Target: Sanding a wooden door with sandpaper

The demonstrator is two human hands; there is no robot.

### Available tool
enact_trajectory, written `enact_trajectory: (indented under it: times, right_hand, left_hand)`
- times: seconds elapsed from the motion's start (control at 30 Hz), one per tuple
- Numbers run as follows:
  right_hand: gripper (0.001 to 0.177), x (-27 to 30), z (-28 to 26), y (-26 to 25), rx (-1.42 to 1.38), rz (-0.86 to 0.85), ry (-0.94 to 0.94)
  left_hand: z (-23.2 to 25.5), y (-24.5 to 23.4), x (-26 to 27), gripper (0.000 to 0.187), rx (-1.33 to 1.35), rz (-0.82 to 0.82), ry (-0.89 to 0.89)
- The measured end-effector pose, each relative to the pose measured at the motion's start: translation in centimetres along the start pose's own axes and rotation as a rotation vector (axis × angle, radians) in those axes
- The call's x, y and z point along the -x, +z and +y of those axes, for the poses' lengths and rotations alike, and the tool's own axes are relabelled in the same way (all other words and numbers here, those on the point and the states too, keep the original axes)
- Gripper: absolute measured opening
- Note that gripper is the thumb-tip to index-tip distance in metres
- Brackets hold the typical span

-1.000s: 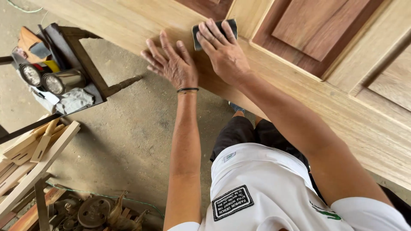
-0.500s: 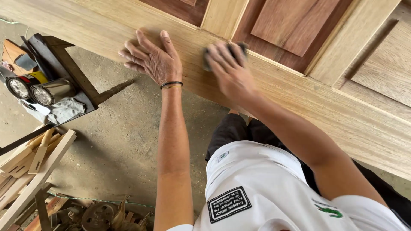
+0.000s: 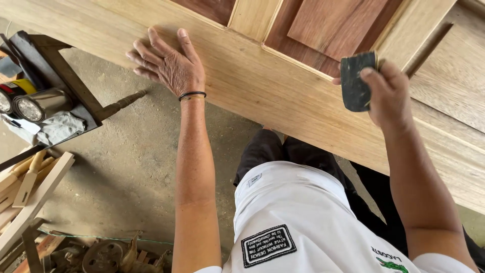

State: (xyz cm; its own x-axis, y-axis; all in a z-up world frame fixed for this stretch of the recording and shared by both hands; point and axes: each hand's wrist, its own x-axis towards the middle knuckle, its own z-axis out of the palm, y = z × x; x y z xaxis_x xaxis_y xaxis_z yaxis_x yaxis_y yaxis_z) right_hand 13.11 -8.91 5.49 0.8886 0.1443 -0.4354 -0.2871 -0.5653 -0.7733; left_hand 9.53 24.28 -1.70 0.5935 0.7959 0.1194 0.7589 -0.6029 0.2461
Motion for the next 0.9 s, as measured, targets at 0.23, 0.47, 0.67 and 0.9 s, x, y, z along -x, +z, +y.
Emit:
enact_trajectory:
  times: [0.23,0.47,0.67,0.9]
  right_hand:
    - [0.018,-2.7,-2.2,0.1,-0.763,-0.247,0.112]
    - [0.030,-4.6,1.9,1.7,0.468,0.018,-0.779]
    - [0.011,-4.7,2.1,2.0,0.623,0.044,-1.039]
    - [0.009,-5.8,2.5,3.4,0.727,0.127,-1.050]
  left_hand:
    - [0.0,0.0,-0.2,0.054,-0.009,-0.002,-0.005]
    - [0.1,-0.4,-0.2,0.055,0.000,-0.024,-0.005]
    - [0.0,-0.2,-0.2,0.053,0.009,0.001,0.018]
    - [0.1,-0.1,-0.1,0.050,-0.012,0.031,0.017]
